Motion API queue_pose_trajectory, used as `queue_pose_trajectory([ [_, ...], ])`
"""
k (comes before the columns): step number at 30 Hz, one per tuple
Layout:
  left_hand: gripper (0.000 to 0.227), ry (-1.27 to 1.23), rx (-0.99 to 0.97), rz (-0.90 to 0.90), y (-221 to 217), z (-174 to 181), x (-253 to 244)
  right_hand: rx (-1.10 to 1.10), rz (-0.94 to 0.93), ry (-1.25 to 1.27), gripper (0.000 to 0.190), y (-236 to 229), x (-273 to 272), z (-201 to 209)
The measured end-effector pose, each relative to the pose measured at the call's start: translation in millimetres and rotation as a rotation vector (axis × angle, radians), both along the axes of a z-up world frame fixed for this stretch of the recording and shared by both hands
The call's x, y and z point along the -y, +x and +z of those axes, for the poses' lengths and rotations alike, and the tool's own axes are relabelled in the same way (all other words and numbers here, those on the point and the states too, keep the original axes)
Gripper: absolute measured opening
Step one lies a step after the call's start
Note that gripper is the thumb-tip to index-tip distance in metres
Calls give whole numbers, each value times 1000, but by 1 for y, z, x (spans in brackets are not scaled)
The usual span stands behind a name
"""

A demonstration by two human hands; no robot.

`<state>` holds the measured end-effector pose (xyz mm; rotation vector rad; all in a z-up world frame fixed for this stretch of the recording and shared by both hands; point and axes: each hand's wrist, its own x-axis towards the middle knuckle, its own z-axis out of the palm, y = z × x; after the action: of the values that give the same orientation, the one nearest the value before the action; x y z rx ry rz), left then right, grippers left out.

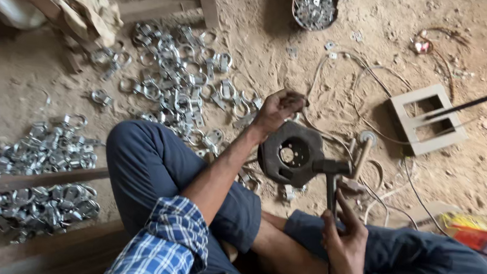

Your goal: The person sits on the ground and uses a hammer to strike a metal piece placed on a hexagonal anvil. They repeatedly pick up metal parts, position them on the anvil, and strike them to shape them. The person also uses a long metal rod to adjust the position of the metal piece on the anvil.

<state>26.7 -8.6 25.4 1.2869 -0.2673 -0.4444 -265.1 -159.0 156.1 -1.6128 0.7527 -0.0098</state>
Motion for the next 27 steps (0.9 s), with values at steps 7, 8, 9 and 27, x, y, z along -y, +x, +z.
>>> queue_pose_trajectory([
  [7,36,-586,-581,157,4,16,-22,-98,89,-58,61,16,4,-9],
  [8,37,-459,-493,157,2,17,-24,-103,108,-73,61,16,3,-10],
  [9,39,-333,-401,152,3,19,-24,-86,127,-105,60,16,2,-11],
  [27,40,616,451,-346,-5,-12,-15,-69,172,-219,54,15,-3,-7],
])
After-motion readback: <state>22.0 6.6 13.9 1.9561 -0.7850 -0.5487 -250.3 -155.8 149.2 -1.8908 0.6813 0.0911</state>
